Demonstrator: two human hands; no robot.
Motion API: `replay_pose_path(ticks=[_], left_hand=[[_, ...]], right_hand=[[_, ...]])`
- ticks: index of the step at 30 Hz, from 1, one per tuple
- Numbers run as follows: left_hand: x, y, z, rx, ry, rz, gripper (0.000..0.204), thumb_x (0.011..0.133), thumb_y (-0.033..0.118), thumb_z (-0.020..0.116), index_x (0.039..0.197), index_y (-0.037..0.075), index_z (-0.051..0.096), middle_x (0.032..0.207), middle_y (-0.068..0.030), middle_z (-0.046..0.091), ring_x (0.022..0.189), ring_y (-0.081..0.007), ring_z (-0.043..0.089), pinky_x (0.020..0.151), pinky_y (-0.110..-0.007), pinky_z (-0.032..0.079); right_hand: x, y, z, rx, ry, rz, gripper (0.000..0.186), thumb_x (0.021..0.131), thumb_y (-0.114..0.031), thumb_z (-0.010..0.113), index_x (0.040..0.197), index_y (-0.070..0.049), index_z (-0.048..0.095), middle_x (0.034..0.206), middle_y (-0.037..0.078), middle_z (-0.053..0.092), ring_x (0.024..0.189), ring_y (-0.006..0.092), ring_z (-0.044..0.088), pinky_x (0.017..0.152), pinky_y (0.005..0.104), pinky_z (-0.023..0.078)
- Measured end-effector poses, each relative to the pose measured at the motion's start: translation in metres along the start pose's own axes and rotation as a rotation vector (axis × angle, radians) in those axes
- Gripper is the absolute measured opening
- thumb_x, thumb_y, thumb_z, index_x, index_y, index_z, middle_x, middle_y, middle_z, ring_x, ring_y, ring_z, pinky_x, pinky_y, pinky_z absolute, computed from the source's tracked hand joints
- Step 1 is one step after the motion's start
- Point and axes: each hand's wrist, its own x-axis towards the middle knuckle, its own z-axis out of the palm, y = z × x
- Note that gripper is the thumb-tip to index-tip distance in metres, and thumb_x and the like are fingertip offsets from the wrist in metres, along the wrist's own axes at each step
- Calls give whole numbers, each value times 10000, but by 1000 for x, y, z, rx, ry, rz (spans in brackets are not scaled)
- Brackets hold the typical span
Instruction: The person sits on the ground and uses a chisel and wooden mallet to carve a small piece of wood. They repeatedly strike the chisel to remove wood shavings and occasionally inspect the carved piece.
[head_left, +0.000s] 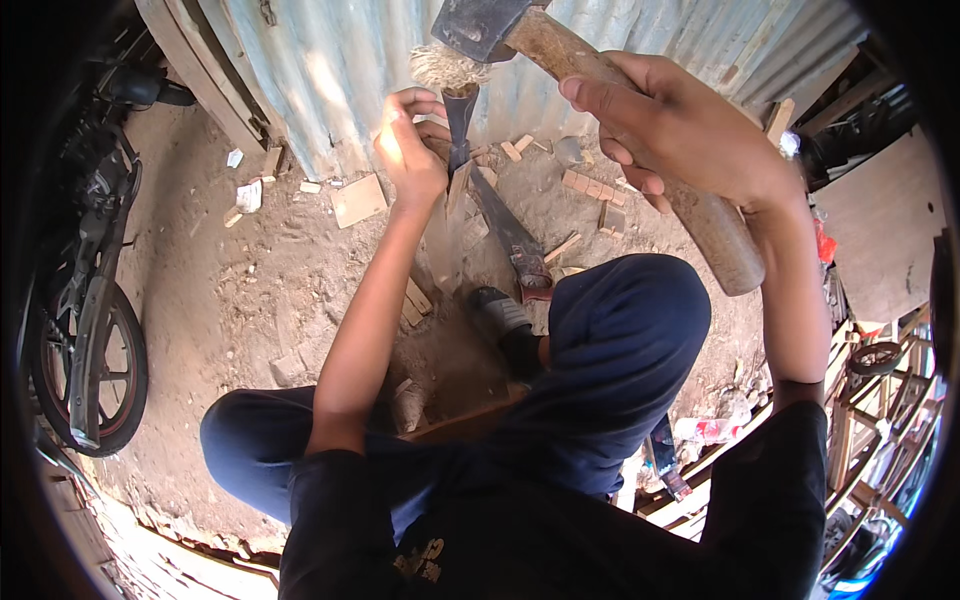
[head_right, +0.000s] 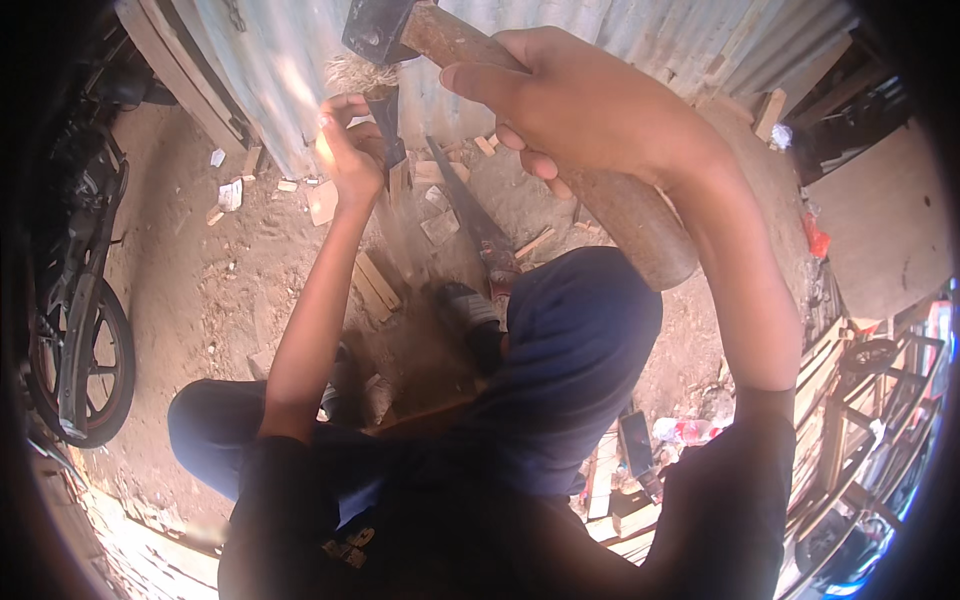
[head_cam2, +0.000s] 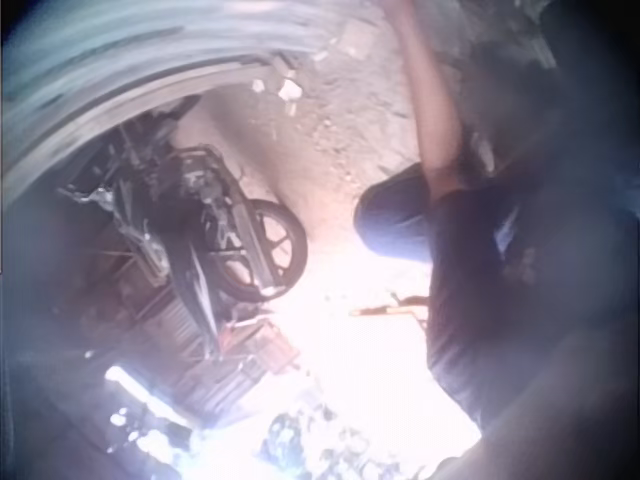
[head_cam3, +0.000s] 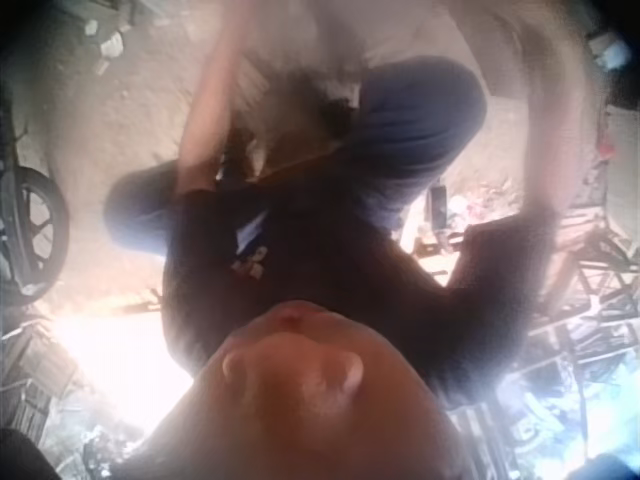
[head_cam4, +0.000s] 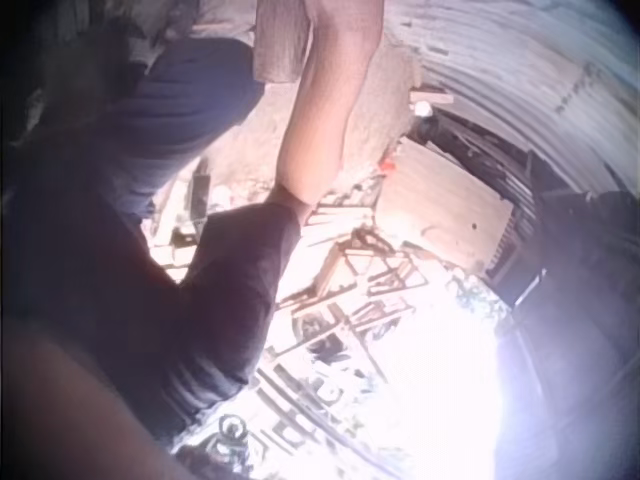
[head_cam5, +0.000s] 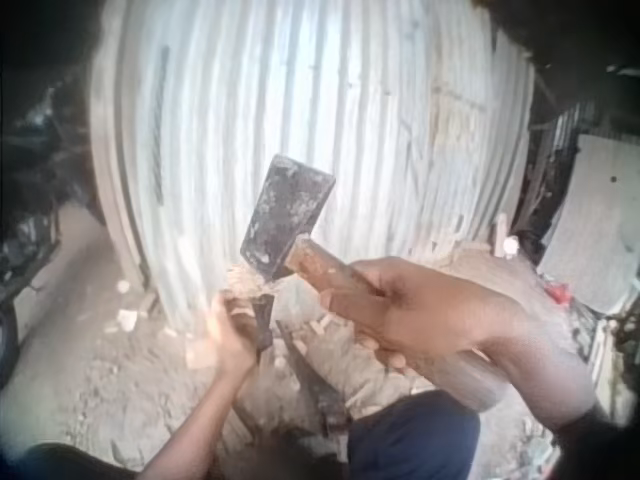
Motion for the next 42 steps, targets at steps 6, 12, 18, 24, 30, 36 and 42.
replay_pose_path(ticks=[6,12,18,24,30,36,42], left_hand=[[6,4,-8,-20,50,29,460,1122,315,310,1058,-55,575,912,-139,643,740,-185,665,538,-288,540],[17,5,-14,1,77,-289,458,1112,315,372,982,-33,639,780,-91,646,614,-143,620,518,-280,494],[16,-4,-12,157,176,-90,730,1100,547,298,743,-8,611,608,-52,587,548,-135,561,528,-281,440],[12,-1,-14,120,148,-298,797,1097,576,241,682,-8,592,604,-55,594,558,-148,561,574,-301,467],[11,2,-9,258,111,-211,790,1108,543,214,753,-26,632,640,-60,622,593,-154,572,604,-313,467],[9,1,-4,113,199,-24,783,1117,511,193,925,-57,697,714,-62,649,667,-161,569,681,-310,462],[1,6,-1,100,191,-142,738,1126,451,206,834,-37,676,645,-33,592,600,-141,511,594,-320,427]], right_hand=[[-12,-9,-7,120,42,-220,387,1040,-410,579,1060,-26,627,637,-17,494,440,15,504,398,147,426],[-10,-40,-36,607,-212,-221,403,1013,-333,613,1211,8,535,820,104,652,667,138,663,631,261,581],[11,-15,20,11,-112,-7,367,997,-391,607,1016,-25,626,662,12,525,467,87,508,464,258,450],[-2,-30,11,248,5,-156,348,1041,-382,575,1050,-38,628,679,-4,528,446,38,491,415,215,444],[14,-3,33,113,59,-104,340,1035,-363,582,1034,-24,611,697,5,531,453,55,495,434,214,447],[-3,-2,36,144,-35,10,357,1005,-372,604,976,-15,604,668,14,532,477,83,518,447,262,430],[1,0,40,306,163,-214,320,1035,-346,600,1091,-32,601,677,1,509,443,61,476,417,225,406]])
